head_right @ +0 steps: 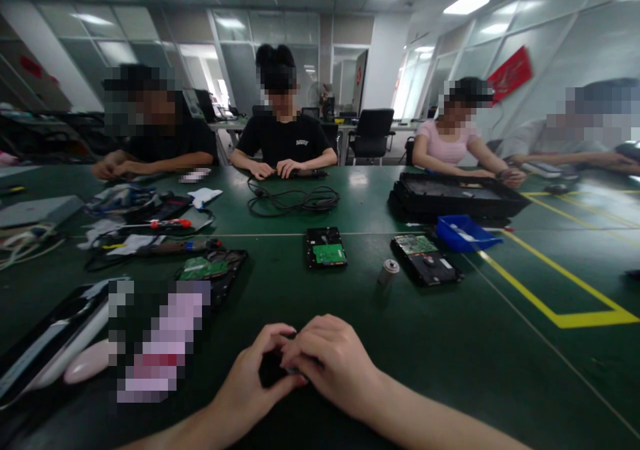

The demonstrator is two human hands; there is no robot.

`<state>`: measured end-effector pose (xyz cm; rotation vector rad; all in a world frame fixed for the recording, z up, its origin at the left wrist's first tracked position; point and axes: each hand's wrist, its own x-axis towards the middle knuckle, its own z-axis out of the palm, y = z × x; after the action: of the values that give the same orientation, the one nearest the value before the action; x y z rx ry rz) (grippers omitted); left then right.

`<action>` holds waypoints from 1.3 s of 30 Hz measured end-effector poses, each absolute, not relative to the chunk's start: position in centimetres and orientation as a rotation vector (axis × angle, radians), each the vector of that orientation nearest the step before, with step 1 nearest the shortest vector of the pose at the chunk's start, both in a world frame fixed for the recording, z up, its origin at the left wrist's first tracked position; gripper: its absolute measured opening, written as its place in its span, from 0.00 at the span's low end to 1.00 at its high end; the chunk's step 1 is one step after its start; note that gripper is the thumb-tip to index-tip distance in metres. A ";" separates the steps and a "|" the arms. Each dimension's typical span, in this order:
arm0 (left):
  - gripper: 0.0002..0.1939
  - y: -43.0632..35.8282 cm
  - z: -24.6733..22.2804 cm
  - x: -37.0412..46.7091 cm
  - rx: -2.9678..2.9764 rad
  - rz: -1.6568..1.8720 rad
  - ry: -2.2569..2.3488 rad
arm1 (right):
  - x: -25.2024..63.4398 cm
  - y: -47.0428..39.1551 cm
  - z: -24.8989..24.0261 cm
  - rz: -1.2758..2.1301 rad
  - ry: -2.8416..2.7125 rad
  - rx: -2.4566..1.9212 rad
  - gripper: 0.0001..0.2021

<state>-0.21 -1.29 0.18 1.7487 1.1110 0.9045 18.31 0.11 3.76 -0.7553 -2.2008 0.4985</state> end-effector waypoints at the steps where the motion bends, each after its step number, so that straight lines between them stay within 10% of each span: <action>1: 0.26 -1.3 0.1 -0.2 1.750 0.904 1.108 | 18.3 0.1 3.8 0.515 -2.197 -0.767 0.05; 39: 0.25 -1.3 0.2 -0.3 1.761 0.895 1.114 | 18.6 0.2 4.5 0.846 -1.982 -0.899 0.09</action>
<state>-0.31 -1.25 0.23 1.7612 1.1145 0.8955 18.60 0.25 4.46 -0.8991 -1.9818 0.8461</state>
